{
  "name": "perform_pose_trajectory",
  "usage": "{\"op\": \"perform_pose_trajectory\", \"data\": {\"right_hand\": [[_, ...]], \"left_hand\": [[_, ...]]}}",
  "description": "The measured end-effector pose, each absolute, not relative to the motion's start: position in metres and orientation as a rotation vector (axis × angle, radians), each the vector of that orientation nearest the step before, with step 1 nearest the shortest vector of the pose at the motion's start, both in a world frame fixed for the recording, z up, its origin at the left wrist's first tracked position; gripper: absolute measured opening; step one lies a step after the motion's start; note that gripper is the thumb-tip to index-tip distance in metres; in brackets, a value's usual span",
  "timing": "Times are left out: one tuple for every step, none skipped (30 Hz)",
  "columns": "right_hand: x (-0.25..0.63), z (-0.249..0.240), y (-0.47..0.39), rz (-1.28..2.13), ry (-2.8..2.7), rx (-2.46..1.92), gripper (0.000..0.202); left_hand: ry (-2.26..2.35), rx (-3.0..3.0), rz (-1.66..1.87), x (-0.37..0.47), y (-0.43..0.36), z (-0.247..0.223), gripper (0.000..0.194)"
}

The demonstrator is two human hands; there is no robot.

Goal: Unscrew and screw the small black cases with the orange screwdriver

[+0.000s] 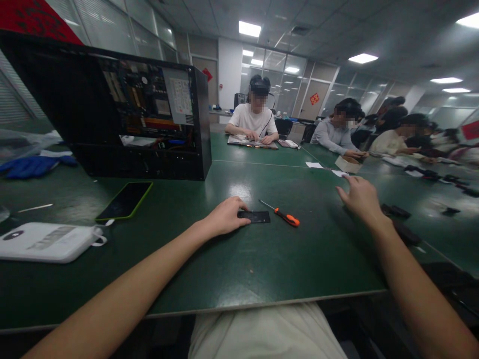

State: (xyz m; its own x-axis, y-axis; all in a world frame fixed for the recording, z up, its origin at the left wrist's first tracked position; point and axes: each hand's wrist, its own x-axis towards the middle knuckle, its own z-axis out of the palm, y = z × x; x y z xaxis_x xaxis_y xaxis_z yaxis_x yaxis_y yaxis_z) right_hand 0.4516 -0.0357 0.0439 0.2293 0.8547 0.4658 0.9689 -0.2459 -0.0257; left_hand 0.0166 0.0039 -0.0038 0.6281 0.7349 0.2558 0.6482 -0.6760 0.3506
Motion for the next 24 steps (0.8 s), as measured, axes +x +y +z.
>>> {"op": "perform_pose_trajectory", "data": {"right_hand": [[0.429, 0.044, -0.036, -0.512, -1.801, -2.084, 0.056], [0.405, 0.044, -0.037, -0.484, -1.905, -1.971, 0.052], [0.38, 0.043, -0.039, -0.437, -2.021, -1.829, 0.046], [0.355, 0.043, -0.04, -0.304, -2.151, -1.581, 0.042], [0.331, 0.042, -0.042, -0.157, -2.248, -1.387, 0.039], [0.31, 0.041, -0.043, -0.034, -2.309, -1.254, 0.037], [0.292, 0.04, -0.044, 0.069, -2.359, -1.171, 0.035], [0.277, 0.039, -0.043, 0.166, -2.396, -1.133, 0.033], [0.266, 0.037, -0.042, 0.263, -2.42, -1.123, 0.032], [0.258, 0.035, -0.039, 0.356, -2.431, -1.133, 0.032], [0.254, 0.033, -0.037, 0.446, -2.427, -1.151, 0.033], [0.252, 0.031, -0.035, 0.531, -2.407, -1.168, 0.035], [0.251, 0.028, -0.033, 0.625, -2.373, -1.178, 0.038], [0.251, 0.026, -0.032, 0.735, -2.329, -1.176, 0.04], [0.252, 0.024, -0.032, 0.861, -2.279, -1.16, 0.041], [0.252, 0.024, -0.034, 0.991, -2.226, -1.134, 0.042], [0.253, 0.024, -0.037, 1.103, -2.177, -1.104, 0.043], [0.253, 0.025, -0.04, 1.17, -2.144, -1.079, 0.043], [0.255, 0.027, -0.044, 1.175, -2.139, -1.072, 0.042], [0.259, 0.03, -0.048, 1.1, -2.167, -1.099, 0.041], [0.266, 0.033, -0.051, 0.973, -2.212, -1.154, 0.039], [0.276, 0.038, -0.053, 0.819, -2.255, -1.229, 0.037], [0.291, 0.043, -0.054, 0.637, -2.286, -1.332, 0.035], [0.309, 0.049, -0.053, 0.487, -2.282, -1.435, 0.034]], "left_hand": [[1.11, 2.611, 0.594, 0.016, 0.004, -0.004, 0.033], [1.085, 2.6, 0.62, 0.016, 0.004, -0.005, 0.032], [1.059, 2.588, 0.641, 0.016, 0.004, -0.005, 0.031], [1.029, 2.576, 0.657, 0.016, 0.003, -0.005, 0.03], [0.994, 2.562, 0.669, 0.015, 0.002, -0.005, 0.028], [0.953, 2.549, 0.678, 0.015, 0.001, -0.005, 0.027], [0.911, 2.538, 0.687, 0.014, 0.0, -0.005, 0.025], [0.875, 2.527, 0.698, 0.014, 0.0, -0.004, 0.024], [0.849, 2.515, 0.715, 0.013, -0.001, -0.004, 0.023], [0.834, 2.501, 0.737, 0.012, -0.002, -0.003, 0.023], [0.829, 2.488, 0.768, 0.012, -0.002, -0.002, 0.022], [0.829, 2.475, 0.808, 0.011, -0.003, -0.001, 0.021], [0.828, 2.464, 0.852, 0.011, -0.004, 0.001, 0.019], [0.822, 2.456, 0.897, 0.011, -0.004, 0.002, 0.017], [0.808, 2.45, 0.941, 0.012, -0.006, 0.004, 0.015], [0.785, 2.446, 0.982, 0.012, -0.007, 0.005, 0.013], [0.754, 2.444, 1.02, 0.013, -0.009, 0.006, 0.012], [0.723, 2.443, 1.056, 0.014, -0.011, 0.008, 0.012], [0.699, 2.444, 1.093, 0.015, -0.014, 0.009, 0.012], [0.684, 2.446, 1.129, 0.016, -0.016, 0.01, 0.012], [0.676, 2.452, 1.162, 0.016, -0.018, 0.011, 0.013], [0.671, 2.457, 1.188, 0.016, -0.019, 0.011, 0.014], [0.666, 2.462, 1.202, 0.016, -0.019, 0.011, 0.015], [0.657, 2.468, 1.203, 0.016, -0.02, 0.01, 0.016]]}}
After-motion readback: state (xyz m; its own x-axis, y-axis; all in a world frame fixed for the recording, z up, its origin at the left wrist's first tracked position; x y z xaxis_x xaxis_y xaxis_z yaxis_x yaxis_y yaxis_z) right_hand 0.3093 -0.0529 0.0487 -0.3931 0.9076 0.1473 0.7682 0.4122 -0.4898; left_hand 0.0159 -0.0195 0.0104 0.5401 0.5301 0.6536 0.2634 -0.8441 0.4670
